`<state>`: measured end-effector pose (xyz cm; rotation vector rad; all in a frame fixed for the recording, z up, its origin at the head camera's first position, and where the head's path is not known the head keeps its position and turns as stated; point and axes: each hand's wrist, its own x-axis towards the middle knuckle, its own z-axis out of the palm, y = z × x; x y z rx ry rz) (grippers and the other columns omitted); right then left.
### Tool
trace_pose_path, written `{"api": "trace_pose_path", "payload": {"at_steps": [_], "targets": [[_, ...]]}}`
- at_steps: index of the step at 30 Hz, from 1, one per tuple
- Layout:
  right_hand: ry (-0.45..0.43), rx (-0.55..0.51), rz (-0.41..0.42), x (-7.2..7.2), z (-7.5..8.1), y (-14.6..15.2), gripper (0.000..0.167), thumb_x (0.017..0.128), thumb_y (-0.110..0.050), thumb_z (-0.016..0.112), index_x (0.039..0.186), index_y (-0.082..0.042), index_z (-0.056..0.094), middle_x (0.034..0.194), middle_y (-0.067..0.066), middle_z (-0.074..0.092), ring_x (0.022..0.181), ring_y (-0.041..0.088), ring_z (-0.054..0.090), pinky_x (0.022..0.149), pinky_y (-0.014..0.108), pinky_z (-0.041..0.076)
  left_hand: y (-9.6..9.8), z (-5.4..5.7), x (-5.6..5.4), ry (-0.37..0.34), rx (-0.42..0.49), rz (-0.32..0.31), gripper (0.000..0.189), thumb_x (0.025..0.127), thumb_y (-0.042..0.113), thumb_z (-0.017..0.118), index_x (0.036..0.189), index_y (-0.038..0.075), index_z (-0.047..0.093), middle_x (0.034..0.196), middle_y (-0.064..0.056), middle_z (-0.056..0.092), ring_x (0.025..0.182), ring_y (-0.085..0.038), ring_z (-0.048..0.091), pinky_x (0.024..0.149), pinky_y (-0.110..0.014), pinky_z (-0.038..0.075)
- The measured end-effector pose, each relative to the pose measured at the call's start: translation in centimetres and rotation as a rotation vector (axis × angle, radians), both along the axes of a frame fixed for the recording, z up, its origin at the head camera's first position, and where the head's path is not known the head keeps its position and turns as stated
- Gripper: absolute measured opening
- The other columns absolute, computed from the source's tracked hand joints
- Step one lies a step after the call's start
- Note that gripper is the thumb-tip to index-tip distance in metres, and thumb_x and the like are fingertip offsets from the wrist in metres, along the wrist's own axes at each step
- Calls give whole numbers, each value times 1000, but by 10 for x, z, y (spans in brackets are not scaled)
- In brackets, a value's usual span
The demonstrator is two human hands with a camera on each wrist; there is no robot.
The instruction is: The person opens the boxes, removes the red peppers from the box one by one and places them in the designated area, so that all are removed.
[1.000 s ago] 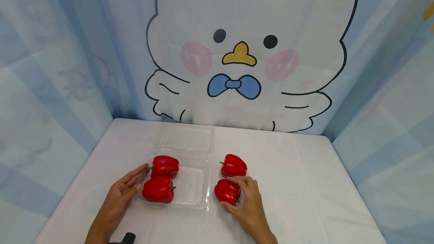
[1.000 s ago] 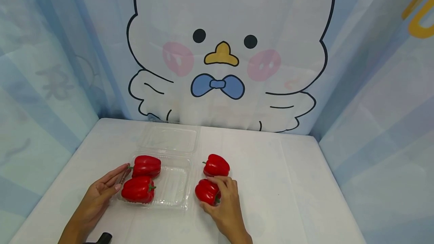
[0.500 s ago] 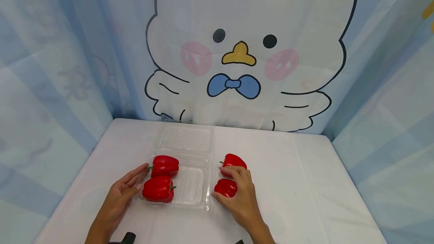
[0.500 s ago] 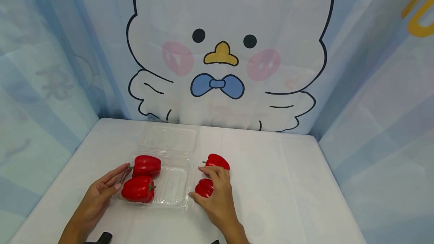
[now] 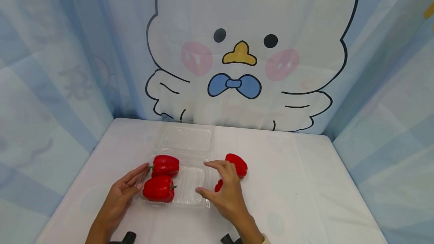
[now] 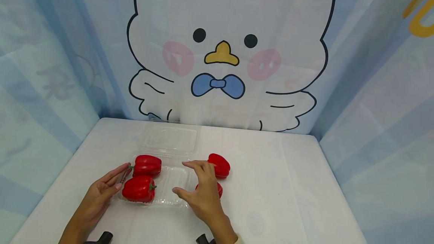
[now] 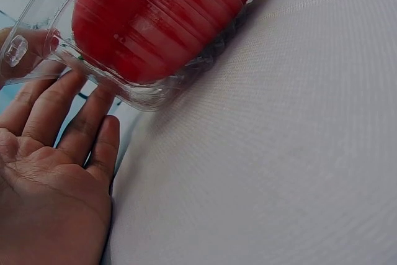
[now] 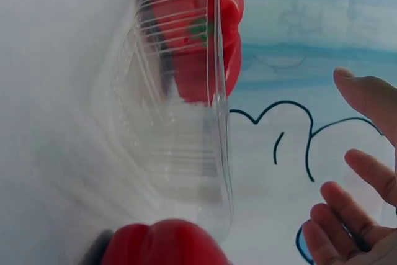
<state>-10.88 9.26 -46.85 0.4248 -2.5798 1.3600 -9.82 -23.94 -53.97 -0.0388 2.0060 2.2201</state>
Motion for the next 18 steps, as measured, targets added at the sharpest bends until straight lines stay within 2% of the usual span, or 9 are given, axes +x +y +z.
{"api": "trace_pose_path", "payload": {"at_steps": [4, 8, 12, 18], "targets": [[-40, -40, 27, 0, 3, -9, 69, 76, -34, 97, 135, -45, 64, 133, -17, 60, 127, 5, 52, 105, 52, 56, 0, 0, 0, 2, 5, -1, 68, 107, 16, 65, 166, 7, 33, 173, -2, 37, 135, 19, 50, 106, -12, 49], [-56, -60, 59, -2, 2, -18, 68, 77, -32, 96, 136, -41, 65, 133, -12, 62, 127, 9, 55, 105, 57, 57, 0, -1, 0, 10, 7, -1, 67, 107, 15, 64, 166, 5, 33, 172, -1, 39, 134, 19, 50, 105, -11, 49], [-61, -63, 88, -3, -1, -26, 66, 78, -34, 95, 137, -34, 66, 133, -3, 65, 124, 13, 57, 104, 57, 58, 0, -1, 1, 17, 16, -2, 66, 107, 13, 63, 165, 4, 33, 170, 1, 41, 134, 19, 51, 105, -11, 49], [-111, -56, 115, -3, -5, -37, 65, 79, -37, 94, 137, -35, 66, 133, -7, 64, 123, 11, 54, 103, 54, 58, 0, 0, 0, 20, 23, -5, 65, 107, 13, 62, 165, 4, 34, 170, 2, 42, 135, 19, 50, 106, -11, 49]]}}
